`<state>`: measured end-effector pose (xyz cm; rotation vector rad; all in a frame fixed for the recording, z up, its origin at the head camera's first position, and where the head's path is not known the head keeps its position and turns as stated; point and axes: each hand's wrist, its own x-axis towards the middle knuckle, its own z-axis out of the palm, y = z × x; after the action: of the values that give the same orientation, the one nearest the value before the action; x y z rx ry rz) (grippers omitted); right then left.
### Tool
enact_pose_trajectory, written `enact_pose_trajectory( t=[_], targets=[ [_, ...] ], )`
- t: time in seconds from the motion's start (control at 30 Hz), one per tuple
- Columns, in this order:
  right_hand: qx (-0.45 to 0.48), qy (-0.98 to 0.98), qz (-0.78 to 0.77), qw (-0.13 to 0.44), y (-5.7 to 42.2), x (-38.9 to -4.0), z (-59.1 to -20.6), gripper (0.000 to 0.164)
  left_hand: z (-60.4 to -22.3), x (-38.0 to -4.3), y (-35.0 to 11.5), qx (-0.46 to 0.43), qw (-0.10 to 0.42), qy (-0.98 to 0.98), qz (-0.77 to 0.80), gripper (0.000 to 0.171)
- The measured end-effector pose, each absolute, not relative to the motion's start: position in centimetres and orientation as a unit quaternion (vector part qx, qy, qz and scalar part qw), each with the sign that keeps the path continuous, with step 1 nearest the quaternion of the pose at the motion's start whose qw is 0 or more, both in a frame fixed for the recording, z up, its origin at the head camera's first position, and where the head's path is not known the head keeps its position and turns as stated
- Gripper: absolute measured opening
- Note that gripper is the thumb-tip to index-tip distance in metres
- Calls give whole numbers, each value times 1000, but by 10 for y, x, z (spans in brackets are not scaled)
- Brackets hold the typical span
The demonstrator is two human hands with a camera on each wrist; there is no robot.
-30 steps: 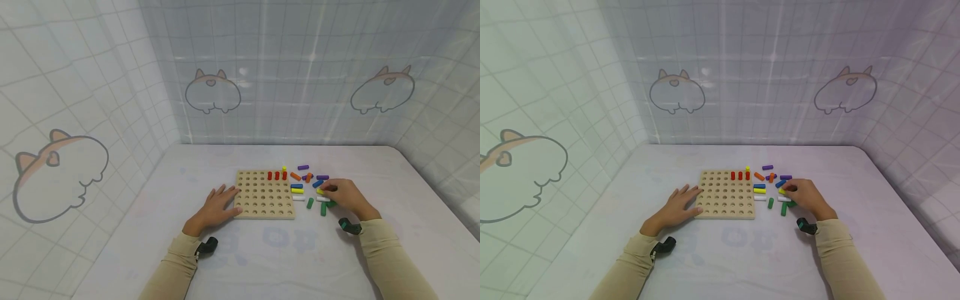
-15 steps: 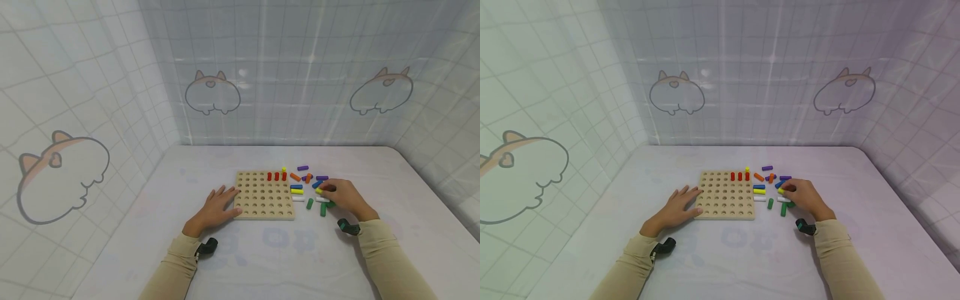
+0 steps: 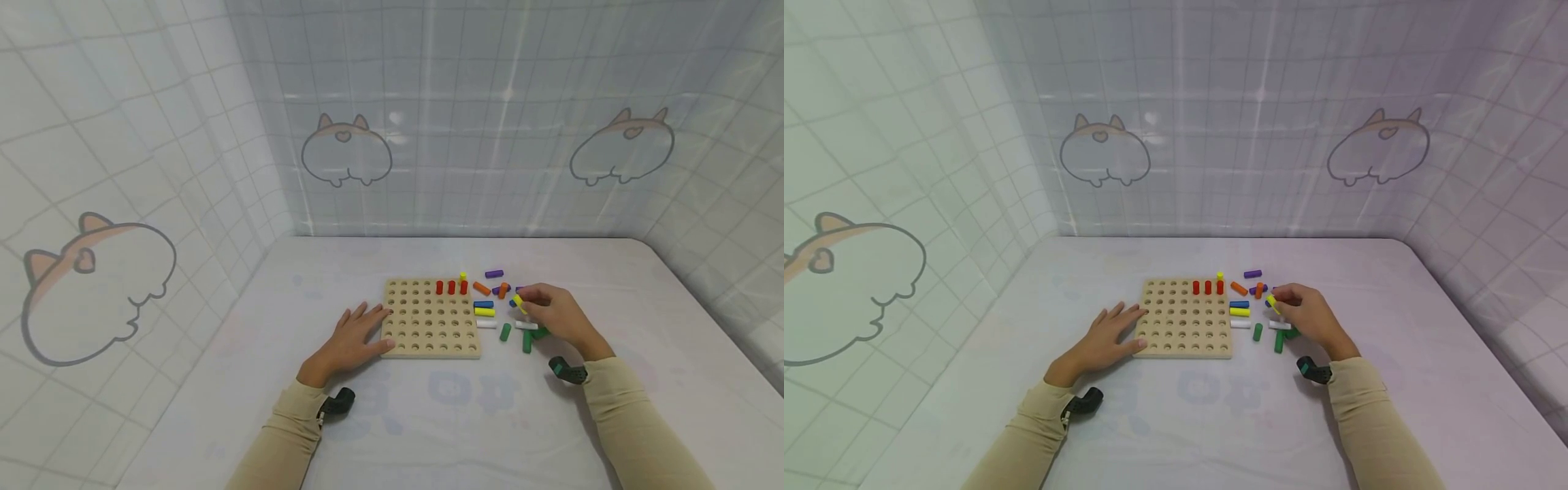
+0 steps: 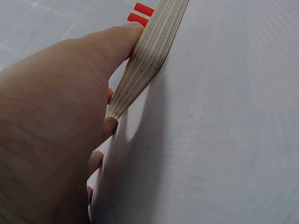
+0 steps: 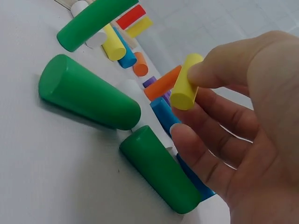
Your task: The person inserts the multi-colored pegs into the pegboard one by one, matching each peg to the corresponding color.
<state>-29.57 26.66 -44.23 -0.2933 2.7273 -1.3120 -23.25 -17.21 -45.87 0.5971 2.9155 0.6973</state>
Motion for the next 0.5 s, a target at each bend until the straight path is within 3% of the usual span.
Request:
enact_pose_trajectory(
  t=[0.5],
  targets=[
    [-100,878,-464,62,257,-298,-439,40,-462,-236,-171,195,42,953,228,79]
  ],
)
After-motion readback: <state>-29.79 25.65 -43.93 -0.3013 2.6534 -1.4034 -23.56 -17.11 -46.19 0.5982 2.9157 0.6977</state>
